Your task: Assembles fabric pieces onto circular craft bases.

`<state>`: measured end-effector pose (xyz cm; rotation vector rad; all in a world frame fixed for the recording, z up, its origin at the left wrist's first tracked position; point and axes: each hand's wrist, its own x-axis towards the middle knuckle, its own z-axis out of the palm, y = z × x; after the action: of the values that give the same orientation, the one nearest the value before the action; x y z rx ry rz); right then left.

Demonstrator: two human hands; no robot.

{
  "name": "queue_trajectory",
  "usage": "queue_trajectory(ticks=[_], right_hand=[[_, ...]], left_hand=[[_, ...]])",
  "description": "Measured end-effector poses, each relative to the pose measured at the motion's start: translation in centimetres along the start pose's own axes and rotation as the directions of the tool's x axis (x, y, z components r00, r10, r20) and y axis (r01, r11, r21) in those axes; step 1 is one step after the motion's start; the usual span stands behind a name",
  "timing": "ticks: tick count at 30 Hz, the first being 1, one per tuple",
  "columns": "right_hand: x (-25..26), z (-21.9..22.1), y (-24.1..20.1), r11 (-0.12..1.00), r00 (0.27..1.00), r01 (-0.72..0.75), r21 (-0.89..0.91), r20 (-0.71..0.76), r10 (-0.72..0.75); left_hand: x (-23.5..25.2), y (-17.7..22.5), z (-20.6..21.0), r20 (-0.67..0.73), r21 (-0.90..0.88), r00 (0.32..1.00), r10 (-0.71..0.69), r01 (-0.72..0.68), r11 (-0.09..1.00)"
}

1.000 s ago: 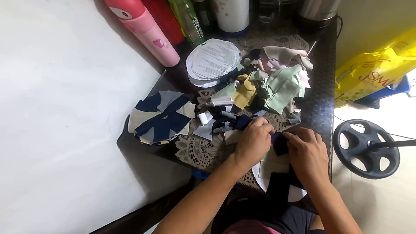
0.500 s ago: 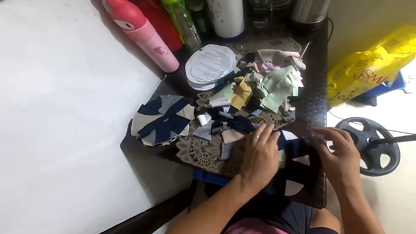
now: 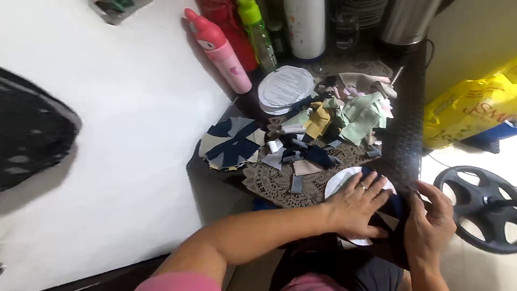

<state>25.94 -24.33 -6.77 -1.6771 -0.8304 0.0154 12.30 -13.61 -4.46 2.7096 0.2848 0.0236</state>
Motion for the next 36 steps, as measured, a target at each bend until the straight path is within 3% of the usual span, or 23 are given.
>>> queue_trajectory(ticks=[7,10,13,16,19,21,23,26,29,36], right_hand=[[-0.1,0.1,-0.2,0.998,0.999,0.031,-0.046,-0.009,-0.032],[0.0,0.0,0.1,0.996,0.998,0.056,-0.065,0.004,-0.056],[-0.1,-0.1,0.2,0.996,0.999,0.05,-0.078,0.018,-0.048],[-0.1,-0.2,0.1,0.995,0.999,0.04,-0.089,0.023,-0.038],[-0.2,-0.1,-0.1,0.994,0.999,0.034,-0.1,0.021,-0.032],[-0.3,-0.1,-0.1,0.993,0.999,0.038,-0.11,0.015,-0.036],[-0.2,-0.1,0.0,0.991,0.999,0.053,-0.123,0.007,-0.053],[-0.2,0.0,0.0,0.99,0.999,0.052,-0.13,0.001,-0.052],[-0.2,0.0,-0.1,0.99,0.999,0.04,-0.132,0.01,-0.039],[-0.2,0.1,-0.1,0.993,0.999,0.044,-0.108,0.0,-0.044]], left_hand=[[0.1,-0.3,-0.2,0.008,-0.008,0.999,0.037,-0.037,0.999],[-0.7,-0.3,-0.8,-0.161,-0.109,0.987,0.018,-0.036,0.993],[-2.7,-1.9,-3.3,-0.438,-0.154,0.88,-0.184,0.128,0.98],[-5.4,-5.1,-6.9,-0.459,-0.253,0.745,-0.484,0.412,0.875],[-7.3,-7.6,-8.5,-0.476,-0.255,0.683,-0.553,0.495,0.831],[-7.5,-8.4,-8.7,-0.482,-0.199,0.732,-0.482,0.445,0.873],[-6.7,-9.3,-8.8,-0.436,-0.1,0.836,-0.334,0.323,0.941],[-4.8,-10.3,-9.6,-0.188,0.006,0.944,-0.272,0.278,0.961],[-3.4,-10.9,-10.5,-0.003,-0.006,0.932,-0.362,0.361,0.932],[-5.1,-12.3,-14.8,-0.125,-0.398,0.845,-0.52,0.438,0.806]])
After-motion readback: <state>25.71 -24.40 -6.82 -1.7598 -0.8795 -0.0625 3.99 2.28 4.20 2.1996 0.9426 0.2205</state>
